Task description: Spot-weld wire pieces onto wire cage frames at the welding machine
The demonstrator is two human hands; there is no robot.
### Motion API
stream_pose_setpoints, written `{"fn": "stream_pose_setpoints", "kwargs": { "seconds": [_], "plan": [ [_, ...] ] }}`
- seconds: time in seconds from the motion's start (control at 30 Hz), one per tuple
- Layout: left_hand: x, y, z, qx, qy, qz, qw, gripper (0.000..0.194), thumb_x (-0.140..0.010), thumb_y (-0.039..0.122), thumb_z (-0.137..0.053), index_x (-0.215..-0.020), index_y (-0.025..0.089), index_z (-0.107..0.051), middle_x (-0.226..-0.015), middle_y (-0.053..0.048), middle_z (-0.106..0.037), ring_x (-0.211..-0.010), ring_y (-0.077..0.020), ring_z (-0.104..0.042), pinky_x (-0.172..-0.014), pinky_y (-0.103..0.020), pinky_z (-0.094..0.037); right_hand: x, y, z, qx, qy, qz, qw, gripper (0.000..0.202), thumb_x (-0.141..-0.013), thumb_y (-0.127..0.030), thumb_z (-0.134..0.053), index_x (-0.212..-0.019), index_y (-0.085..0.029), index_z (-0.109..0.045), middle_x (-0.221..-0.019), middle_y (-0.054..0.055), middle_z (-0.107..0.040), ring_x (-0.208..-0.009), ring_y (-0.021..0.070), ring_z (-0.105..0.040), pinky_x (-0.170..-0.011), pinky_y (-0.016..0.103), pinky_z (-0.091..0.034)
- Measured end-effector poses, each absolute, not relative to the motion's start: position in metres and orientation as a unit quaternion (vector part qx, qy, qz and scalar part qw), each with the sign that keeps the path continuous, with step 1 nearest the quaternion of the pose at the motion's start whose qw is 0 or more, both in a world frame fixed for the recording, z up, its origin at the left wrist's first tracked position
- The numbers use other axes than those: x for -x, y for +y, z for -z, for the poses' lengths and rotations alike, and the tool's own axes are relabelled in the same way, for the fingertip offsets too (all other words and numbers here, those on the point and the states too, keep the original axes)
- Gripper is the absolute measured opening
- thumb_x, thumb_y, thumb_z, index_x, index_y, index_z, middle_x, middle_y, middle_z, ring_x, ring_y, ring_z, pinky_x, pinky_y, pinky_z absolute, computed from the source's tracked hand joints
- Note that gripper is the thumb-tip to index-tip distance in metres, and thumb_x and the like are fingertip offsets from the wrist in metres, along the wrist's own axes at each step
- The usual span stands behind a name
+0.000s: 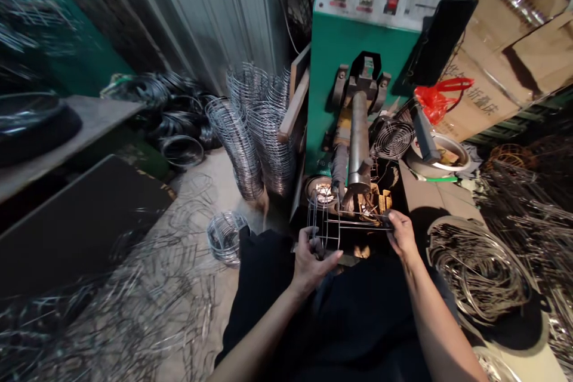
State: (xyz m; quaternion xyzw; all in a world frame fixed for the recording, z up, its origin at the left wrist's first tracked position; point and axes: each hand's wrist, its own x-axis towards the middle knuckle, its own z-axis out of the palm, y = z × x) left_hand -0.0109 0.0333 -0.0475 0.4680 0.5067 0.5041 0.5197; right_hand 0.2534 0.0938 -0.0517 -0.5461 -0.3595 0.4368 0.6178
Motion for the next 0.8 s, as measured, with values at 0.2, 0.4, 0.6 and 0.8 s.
{"fn": "stream_pose_setpoints", "kwargs": {
  "seconds": [0.2, 0.4, 0.6, 0.8],
  "plan": [
    [0.008, 0.033, 0.050, -0.466, 0.507, -0.510, 0.515, 0.063, -0.067, 0.034, -0.084, -0.114, 0.021, -0.043, -0.060, 0.013, -0.039, -0.053, -0.0071, -0.038, -0.053, -0.019, -0.033, -0.256, 0.095, 0.054, 0.550, -0.353, -0.432, 0.622, 0.040, -0.059, -0.052, -0.085, -0.059, -0.020, -0.060, -0.054, -0.004, -0.049, -0.052, 0.0100, -0.040, -0.053, 0.025, -0.035],
    [0.005, 0.033, 0.049, -0.454, 0.503, -0.521, 0.519, 0.063, -0.067, 0.031, -0.084, -0.114, 0.022, -0.043, -0.059, 0.013, -0.042, -0.051, -0.0067, -0.042, -0.051, -0.018, -0.035, -0.258, 0.097, 0.055, 0.552, -0.354, -0.452, 0.604, 0.041, -0.060, -0.053, -0.084, -0.061, -0.019, -0.061, -0.056, -0.004, -0.050, -0.052, 0.0101, -0.041, -0.053, 0.025, -0.036],
    [0.001, 0.034, 0.047, -0.447, 0.505, -0.526, 0.518, 0.063, -0.068, 0.033, -0.084, -0.114, 0.023, -0.042, -0.059, 0.013, -0.043, -0.050, -0.0080, -0.046, -0.052, -0.019, -0.040, -0.254, 0.099, 0.049, 0.553, -0.350, -0.450, 0.608, 0.042, -0.059, -0.055, -0.084, -0.059, -0.019, -0.061, -0.056, -0.003, -0.051, -0.054, 0.0111, -0.043, -0.056, 0.026, -0.040],
    [-0.001, 0.036, 0.050, -0.443, 0.514, -0.530, 0.509, 0.065, -0.064, 0.034, -0.085, -0.114, 0.022, -0.046, -0.060, 0.012, -0.042, -0.052, -0.0076, -0.043, -0.054, -0.019, -0.038, -0.254, 0.102, 0.043, 0.546, -0.358, -0.447, 0.612, 0.040, -0.058, -0.051, -0.084, -0.057, -0.019, -0.060, -0.057, -0.002, -0.054, -0.055, 0.0112, -0.046, -0.056, 0.026, -0.041]
  ]
}}
